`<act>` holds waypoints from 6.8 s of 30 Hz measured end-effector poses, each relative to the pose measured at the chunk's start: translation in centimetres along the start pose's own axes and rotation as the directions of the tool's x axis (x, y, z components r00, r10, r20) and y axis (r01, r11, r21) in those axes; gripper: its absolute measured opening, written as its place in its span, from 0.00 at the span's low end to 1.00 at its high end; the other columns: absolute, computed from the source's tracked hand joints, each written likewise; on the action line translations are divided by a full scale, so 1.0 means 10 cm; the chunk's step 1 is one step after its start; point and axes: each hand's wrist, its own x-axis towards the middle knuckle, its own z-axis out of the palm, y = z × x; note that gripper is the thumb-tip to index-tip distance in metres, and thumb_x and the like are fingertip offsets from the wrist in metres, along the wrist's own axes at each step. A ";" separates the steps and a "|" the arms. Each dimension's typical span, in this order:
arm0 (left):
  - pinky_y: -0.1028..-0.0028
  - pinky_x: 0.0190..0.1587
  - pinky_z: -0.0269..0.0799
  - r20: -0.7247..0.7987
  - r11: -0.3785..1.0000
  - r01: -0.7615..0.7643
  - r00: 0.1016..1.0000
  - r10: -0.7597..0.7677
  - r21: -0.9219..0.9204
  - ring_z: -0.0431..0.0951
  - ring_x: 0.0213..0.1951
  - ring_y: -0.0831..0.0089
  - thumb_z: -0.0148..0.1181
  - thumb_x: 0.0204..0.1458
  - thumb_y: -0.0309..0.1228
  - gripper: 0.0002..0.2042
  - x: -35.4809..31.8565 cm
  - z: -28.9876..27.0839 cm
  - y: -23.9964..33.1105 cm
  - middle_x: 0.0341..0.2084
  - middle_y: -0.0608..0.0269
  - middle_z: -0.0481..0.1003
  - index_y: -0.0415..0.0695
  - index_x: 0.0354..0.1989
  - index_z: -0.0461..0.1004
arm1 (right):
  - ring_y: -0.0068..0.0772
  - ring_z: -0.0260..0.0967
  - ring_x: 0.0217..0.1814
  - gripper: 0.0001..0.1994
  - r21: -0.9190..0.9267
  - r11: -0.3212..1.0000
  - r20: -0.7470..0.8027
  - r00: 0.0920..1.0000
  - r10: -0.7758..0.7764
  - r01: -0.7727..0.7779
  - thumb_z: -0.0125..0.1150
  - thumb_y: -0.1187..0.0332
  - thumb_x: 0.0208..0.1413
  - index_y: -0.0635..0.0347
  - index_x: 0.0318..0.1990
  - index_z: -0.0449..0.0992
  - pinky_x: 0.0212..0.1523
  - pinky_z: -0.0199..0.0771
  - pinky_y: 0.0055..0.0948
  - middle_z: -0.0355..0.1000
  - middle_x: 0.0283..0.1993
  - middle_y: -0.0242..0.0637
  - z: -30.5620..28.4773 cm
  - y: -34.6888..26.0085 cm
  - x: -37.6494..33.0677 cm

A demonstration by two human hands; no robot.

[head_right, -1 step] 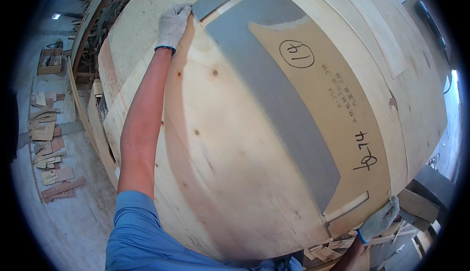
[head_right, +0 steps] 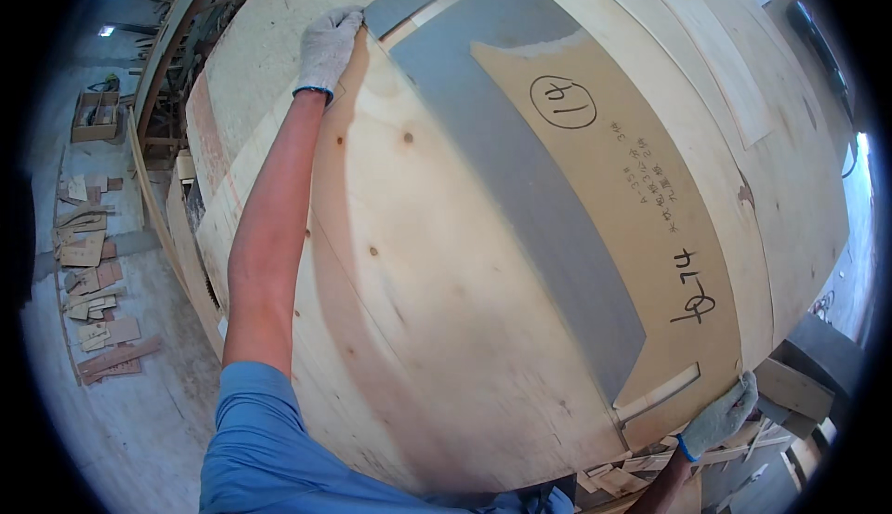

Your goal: The person places a cardboard template on a large wooden board and uses a red pencil to trace its outline. They then remove the template and continue marking the wood with the pencil.

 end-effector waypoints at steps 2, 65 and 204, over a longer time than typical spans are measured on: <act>0.63 0.52 0.75 0.006 0.998 0.009 1.000 -0.008 -0.061 0.83 0.48 0.55 0.58 0.60 0.43 0.17 -0.03 0.02 0.04 0.43 0.50 0.83 0.44 0.47 0.84 | 0.37 0.71 0.60 0.17 -0.020 1.000 -0.009 1.000 -0.004 0.004 0.51 0.63 0.73 0.67 0.58 0.75 0.64 0.68 0.34 0.75 0.59 0.43 -0.01 0.01 0.01; 0.69 0.62 0.70 0.187 0.923 -0.338 0.934 0.304 0.185 0.76 0.60 0.61 0.47 0.69 0.36 0.21 0.93 0.03 -1.35 0.60 0.50 0.76 0.37 0.64 0.72 | 0.32 0.76 0.37 0.16 0.389 0.896 -0.136 0.948 0.287 -0.216 0.58 0.59 0.68 0.64 0.49 0.80 0.43 0.75 0.32 0.79 0.35 0.44 0.22 -0.68 -0.14; 0.51 0.70 0.58 0.063 0.973 0.042 0.996 -0.058 0.228 0.67 0.64 0.53 0.61 0.57 0.35 0.18 -2.17 0.73 3.21 0.58 0.51 0.70 0.40 0.54 0.73 | 0.21 0.70 0.30 0.16 0.812 0.582 0.571 -0.135 -0.810 -0.054 0.61 0.57 0.62 0.60 0.39 0.86 0.34 0.70 0.25 0.76 0.26 0.31 2.76 -5.92 0.54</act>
